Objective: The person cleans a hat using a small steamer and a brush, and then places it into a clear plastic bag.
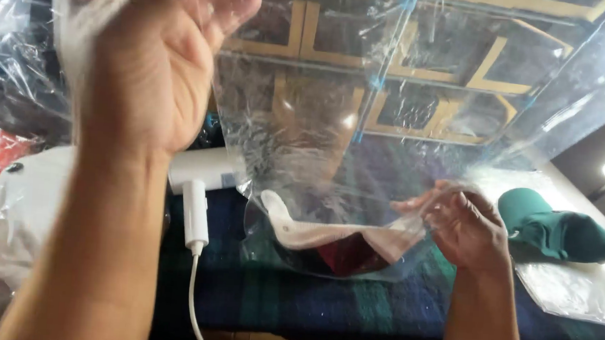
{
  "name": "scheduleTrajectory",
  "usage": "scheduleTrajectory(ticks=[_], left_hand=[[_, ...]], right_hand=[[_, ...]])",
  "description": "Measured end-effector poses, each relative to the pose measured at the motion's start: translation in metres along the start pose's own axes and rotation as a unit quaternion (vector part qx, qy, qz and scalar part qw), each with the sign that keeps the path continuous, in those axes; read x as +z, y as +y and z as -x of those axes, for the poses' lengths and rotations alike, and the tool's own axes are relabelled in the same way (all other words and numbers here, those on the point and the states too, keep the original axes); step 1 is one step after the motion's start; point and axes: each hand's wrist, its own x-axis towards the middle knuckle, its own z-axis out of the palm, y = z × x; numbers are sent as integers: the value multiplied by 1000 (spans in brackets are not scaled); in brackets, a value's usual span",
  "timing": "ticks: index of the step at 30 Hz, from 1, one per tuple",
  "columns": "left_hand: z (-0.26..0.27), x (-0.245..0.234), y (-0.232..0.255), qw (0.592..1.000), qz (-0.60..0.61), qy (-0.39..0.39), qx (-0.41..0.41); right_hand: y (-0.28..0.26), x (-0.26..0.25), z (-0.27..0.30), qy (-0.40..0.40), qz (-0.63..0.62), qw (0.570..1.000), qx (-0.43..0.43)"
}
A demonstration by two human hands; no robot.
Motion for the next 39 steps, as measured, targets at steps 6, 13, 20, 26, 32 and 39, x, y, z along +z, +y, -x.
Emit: scheduleTrajectory(ticks=[6,13,20,26,32,39], left_hand=[[108,-56,-90,971,-37,-129,-196],[141,-45,-85,950,-212,-8,-231],[175,-37,-75,955,-258,42,-144],[185,-76,-69,950,-130,-73,-273],[191,-97,-88,899,-338,-141,-239],[187,-50,13,859,-457,-227,-38]], right_hand=[[7,-3,7,32,-73,997,-6],[27,2,38,227,62,972,-16],[19,46,51,184,444,874,-68],[-11,33,69,159,175,953,187],[23,-32,93,137,485,857,110],[-90,70,95,49,603,794,62]])
